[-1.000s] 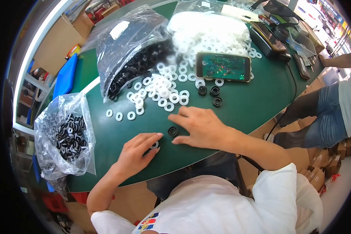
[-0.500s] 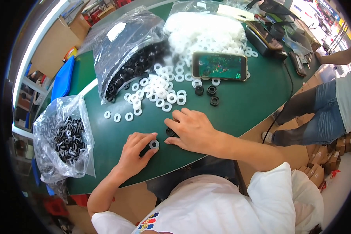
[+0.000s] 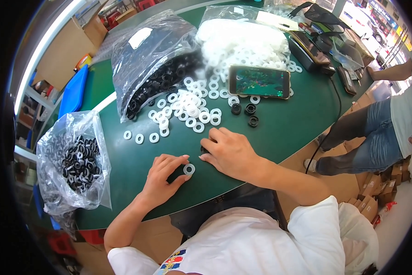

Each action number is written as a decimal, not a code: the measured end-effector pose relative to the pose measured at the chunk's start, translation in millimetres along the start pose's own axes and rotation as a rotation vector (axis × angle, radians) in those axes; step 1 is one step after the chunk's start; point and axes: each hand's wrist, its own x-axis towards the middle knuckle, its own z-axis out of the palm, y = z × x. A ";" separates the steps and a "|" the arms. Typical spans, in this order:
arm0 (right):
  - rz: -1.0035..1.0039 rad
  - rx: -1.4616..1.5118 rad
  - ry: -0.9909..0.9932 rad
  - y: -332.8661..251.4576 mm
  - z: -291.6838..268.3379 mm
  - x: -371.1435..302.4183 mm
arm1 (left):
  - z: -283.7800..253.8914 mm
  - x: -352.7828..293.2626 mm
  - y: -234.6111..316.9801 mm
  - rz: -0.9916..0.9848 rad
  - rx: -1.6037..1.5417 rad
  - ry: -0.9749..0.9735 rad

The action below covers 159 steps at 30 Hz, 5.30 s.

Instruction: The person assembles small black and white plastic washers and rubber rings by hand on a workbench.

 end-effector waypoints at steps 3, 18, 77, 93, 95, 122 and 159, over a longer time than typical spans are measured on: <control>-0.207 0.056 0.019 9.0 1.1 0.3 | 0.5 0.5 -1.3 0.006 -0.044 -0.031; -0.061 0.125 -0.039 2.6 -11.2 -0.9 | 1.0 1.2 -2.7 -0.023 -0.086 -0.007; -0.310 0.100 0.428 -1.7 -3.9 -8.4 | -53.8 -14.6 -3.7 -0.353 -0.305 0.081; 0.004 0.079 0.380 68.1 -29.2 -33.6 | -276.0 -148.5 -211.0 -0.631 0.598 0.447; 0.069 0.499 0.315 63.9 -32.1 -34.2 | -289.6 -152.4 -222.0 -0.686 0.618 0.461; 0.128 0.809 0.215 61.4 -20.1 -37.3 | -59.4 103.1 -95.7 -0.046 0.532 0.252; -0.162 0.185 -0.050 43.6 -31.2 -21.9 | 19.9 32.2 14.5 0.027 -0.072 -0.044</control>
